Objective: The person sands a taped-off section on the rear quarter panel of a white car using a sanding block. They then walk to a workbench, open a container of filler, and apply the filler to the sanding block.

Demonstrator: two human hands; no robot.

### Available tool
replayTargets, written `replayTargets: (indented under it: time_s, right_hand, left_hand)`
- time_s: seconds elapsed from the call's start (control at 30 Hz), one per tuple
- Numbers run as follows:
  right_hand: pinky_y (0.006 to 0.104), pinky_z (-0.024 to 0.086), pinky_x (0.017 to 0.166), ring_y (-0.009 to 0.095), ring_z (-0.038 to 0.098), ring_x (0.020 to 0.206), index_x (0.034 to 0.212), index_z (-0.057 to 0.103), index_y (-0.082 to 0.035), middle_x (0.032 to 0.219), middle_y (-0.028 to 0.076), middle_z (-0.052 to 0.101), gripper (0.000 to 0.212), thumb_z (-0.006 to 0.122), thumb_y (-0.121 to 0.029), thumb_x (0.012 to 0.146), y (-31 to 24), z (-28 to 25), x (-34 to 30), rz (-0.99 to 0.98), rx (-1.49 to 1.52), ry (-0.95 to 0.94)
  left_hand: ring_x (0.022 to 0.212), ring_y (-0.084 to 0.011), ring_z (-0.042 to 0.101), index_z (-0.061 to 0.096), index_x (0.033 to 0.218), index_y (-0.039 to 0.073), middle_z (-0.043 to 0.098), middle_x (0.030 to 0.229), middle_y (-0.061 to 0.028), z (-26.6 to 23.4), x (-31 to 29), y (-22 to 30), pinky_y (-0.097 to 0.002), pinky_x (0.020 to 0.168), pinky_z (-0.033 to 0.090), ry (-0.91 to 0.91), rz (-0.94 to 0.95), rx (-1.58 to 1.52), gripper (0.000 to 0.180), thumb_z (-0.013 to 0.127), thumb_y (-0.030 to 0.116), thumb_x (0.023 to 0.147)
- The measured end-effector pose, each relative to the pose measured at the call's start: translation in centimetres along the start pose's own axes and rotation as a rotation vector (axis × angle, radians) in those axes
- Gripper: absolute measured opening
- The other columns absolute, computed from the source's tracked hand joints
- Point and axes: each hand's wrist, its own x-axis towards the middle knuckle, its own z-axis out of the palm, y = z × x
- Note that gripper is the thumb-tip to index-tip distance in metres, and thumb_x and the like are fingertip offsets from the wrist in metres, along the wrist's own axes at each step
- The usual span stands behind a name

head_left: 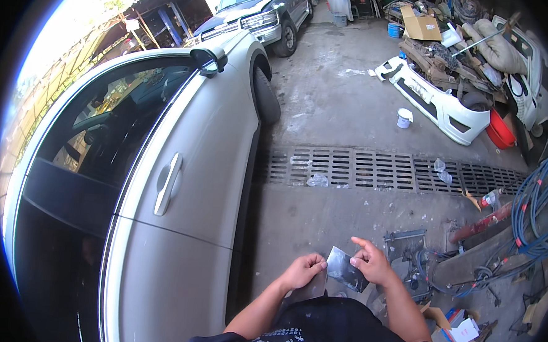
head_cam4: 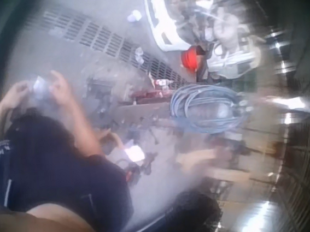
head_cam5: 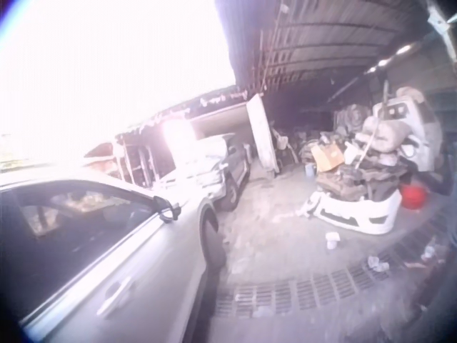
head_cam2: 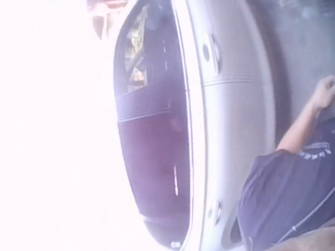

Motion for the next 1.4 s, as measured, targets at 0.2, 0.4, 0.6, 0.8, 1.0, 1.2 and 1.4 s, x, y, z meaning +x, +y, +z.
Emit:
replayTargets:
  time_s: [0.2,0.4,0.6,0.8,1.0,1.2,1.4]
  right_hand:
    - [0.0218,0.043,0.065,0.005,0.051,0.070,0.137,0.041,-0.002,0.078,-0.001,0.055,0.051,0.058,0.001,0.089,1.9,-5.7,8.0,0.019,-0.040,0.270]
    - [0.0208,0.042,0.066,0.005,0.048,0.070,0.139,0.038,-0.003,0.079,-0.001,0.054,0.054,0.055,0.003,0.089,2.1,-14.5,15.4,0.054,-0.030,0.539]
    - [0.0214,0.043,0.068,0.006,0.050,0.073,0.141,0.035,-0.002,0.083,0.002,0.055,0.057,0.054,0.007,0.087,3.7,-18.4,20.0,0.128,0.054,0.608]
    - [0.0231,0.042,0.077,0.010,0.050,0.085,0.145,0.029,-0.006,0.095,0.004,0.051,0.066,0.050,0.012,0.086,6.6,-24.3,25.0,0.194,0.228,0.687]
    - [0.0230,0.042,0.078,0.009,0.051,0.085,0.145,0.029,-0.005,0.099,0.004,0.055,0.065,0.045,0.008,0.084,8.0,-35.9,32.9,0.131,0.103,0.618]
    - [0.0182,0.036,0.064,0.004,0.042,0.072,0.144,0.030,-0.003,0.090,0.001,0.048,0.065,0.043,0.011,0.082,1.6,-42.9,40.1,-0.026,0.176,0.523]
    - [0.0191,0.039,0.068,0.004,0.045,0.075,0.144,0.029,-0.003,0.091,0.002,0.052,0.062,0.043,0.008,0.085,-0.9,-45.1,46.6,-0.115,0.158,0.454]
  left_hand:
    - [0.072,-0.0062,0.050,0.061,0.089,0.003,0.057,0.077,0.0030,-2.9,10.9,1.2,-0.0240,0.066,0.044,-0.049,0.016,0.071,0.019,0.057,0.020,0.096]
    - [0.067,-0.0084,0.047,0.060,0.088,0.003,0.055,0.074,0.0000,-6.4,22.1,5.8,-0.0274,0.059,0.043,0.028,-0.082,0.116,0.047,0.044,0.047,0.098]
    - [0.060,-0.0122,0.046,0.055,0.110,0.005,0.058,0.080,-0.0071,-10.0,31.8,9.3,-0.0272,0.053,0.039,-0.081,-0.321,-0.095,0.047,0.041,0.049,0.099]
    - [0.066,-0.0140,0.050,0.043,0.133,0.010,0.059,0.094,-0.0096,-11.4,40.7,11.5,-0.0260,0.052,0.039,-0.136,-0.312,-0.451,0.054,0.042,0.051,0.097]
    - [0.086,-0.0276,0.059,0.045,0.130,0.002,0.061,0.104,-0.0165,-11.5,50.5,18.5,-0.0358,0.064,0.048,-0.242,-0.038,-1.078,0.064,0.051,0.051,0.089]
    - [0.111,-0.0381,0.054,0.032,0.144,0.013,0.044,0.135,-0.0243,-10.1,56.1,26.5,-0.0500,0.079,0.050,-0.404,0.183,-1.218,0.063,0.052,0.044,0.092]
    - [0.116,-0.0452,0.051,0.027,0.146,0.032,0.041,0.139,-0.0176,-10.7,60.4,30.0,-0.0597,0.082,0.050,-0.252,0.229,-1.131,0.059,0.051,0.045,0.094]
